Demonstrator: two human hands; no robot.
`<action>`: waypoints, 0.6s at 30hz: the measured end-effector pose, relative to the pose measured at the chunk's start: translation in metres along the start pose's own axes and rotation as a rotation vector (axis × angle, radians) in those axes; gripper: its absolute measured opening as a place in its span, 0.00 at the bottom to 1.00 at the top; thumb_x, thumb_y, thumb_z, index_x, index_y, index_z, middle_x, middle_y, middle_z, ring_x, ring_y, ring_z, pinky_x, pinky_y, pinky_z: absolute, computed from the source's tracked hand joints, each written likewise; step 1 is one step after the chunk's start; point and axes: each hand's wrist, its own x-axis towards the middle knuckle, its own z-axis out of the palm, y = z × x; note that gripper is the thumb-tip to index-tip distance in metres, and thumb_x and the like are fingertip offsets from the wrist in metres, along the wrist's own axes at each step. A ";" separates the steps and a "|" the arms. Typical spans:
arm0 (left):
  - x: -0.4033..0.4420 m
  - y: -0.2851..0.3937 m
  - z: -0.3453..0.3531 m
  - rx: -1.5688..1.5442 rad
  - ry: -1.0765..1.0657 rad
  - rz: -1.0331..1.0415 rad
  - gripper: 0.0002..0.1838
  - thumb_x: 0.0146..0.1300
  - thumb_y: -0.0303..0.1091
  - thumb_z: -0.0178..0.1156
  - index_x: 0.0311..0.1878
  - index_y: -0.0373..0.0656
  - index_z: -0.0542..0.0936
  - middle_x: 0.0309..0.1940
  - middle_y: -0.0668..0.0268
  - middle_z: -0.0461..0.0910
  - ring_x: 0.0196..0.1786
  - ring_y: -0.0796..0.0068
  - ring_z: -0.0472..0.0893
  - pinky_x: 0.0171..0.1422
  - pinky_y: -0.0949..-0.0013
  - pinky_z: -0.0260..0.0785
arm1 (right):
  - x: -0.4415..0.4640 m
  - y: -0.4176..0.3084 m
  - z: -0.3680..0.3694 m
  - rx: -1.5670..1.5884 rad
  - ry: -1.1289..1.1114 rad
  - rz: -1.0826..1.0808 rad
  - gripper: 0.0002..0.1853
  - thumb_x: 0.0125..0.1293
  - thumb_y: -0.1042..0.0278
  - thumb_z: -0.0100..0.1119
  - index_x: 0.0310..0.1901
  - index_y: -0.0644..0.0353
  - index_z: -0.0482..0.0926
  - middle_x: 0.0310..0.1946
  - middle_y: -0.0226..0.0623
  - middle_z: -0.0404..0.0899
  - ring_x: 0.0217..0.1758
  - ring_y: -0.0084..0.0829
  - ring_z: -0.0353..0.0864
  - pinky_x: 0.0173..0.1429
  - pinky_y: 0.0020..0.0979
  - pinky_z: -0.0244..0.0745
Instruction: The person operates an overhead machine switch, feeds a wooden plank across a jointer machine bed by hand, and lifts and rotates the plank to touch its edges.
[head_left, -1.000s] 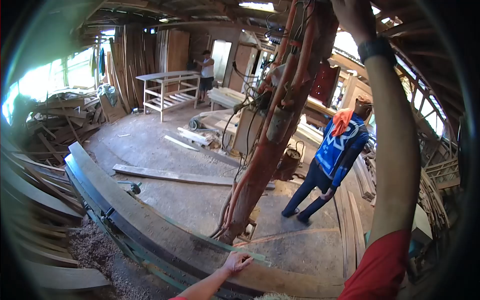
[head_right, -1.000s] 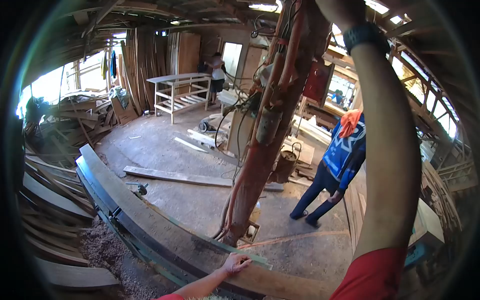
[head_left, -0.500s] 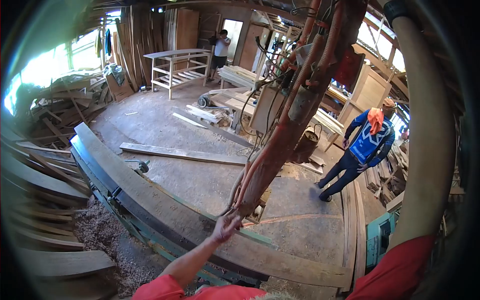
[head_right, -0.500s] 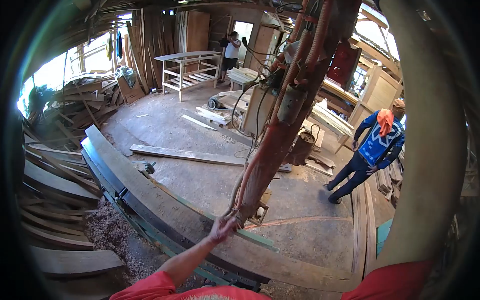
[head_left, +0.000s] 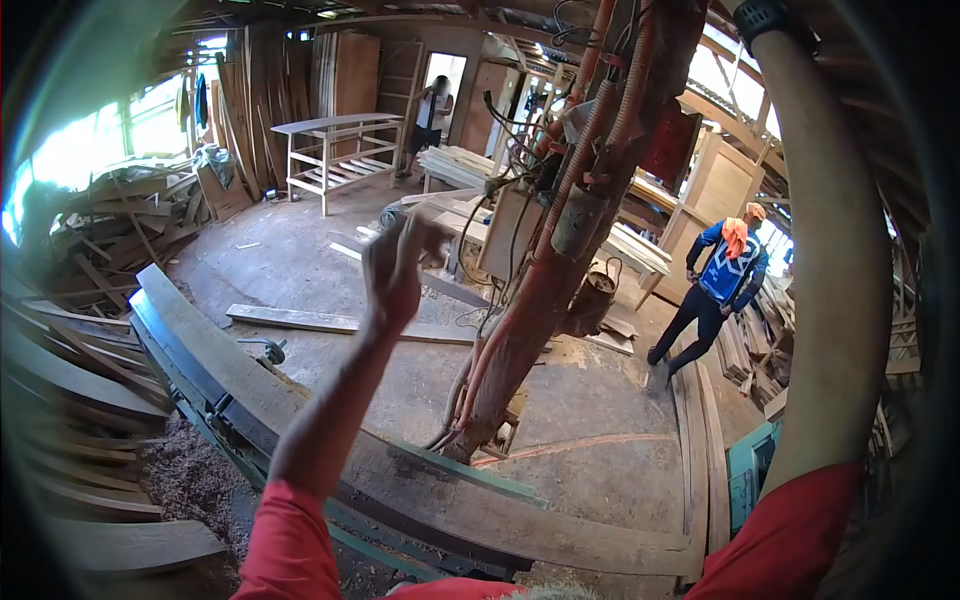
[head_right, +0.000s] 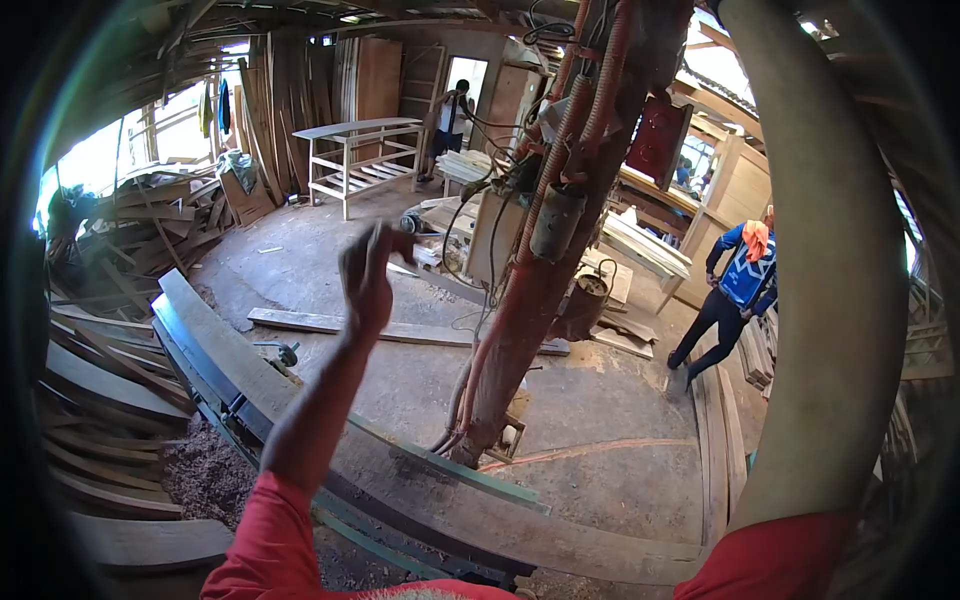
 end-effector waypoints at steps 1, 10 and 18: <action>0.031 0.015 0.012 -0.066 -0.003 0.025 0.27 0.87 0.45 0.49 0.41 0.32 0.87 0.29 0.62 0.86 0.33 0.74 0.83 0.44 0.65 0.75 | -0.002 -0.005 -0.003 -0.003 0.002 -0.002 0.13 0.61 0.68 0.79 0.37 0.59 0.80 0.34 0.48 0.84 0.43 0.47 0.87 0.47 0.48 0.79; 0.253 0.025 0.082 0.290 0.101 0.530 0.21 0.80 0.49 0.61 0.52 0.39 0.89 0.37 0.61 0.91 0.38 0.68 0.90 0.45 0.64 0.81 | -0.004 -0.026 -0.028 -0.144 -0.078 -0.004 0.11 0.63 0.61 0.78 0.36 0.55 0.84 0.32 0.44 0.87 0.39 0.48 0.89 0.45 0.50 0.80; 0.301 0.017 0.135 0.311 0.055 0.458 0.25 0.73 0.58 0.65 0.52 0.42 0.86 0.45 0.54 0.91 0.47 0.51 0.89 0.52 0.47 0.79 | -0.001 -0.017 -0.018 -0.165 -0.015 -0.062 0.11 0.62 0.61 0.78 0.38 0.54 0.85 0.34 0.45 0.88 0.41 0.49 0.89 0.46 0.50 0.81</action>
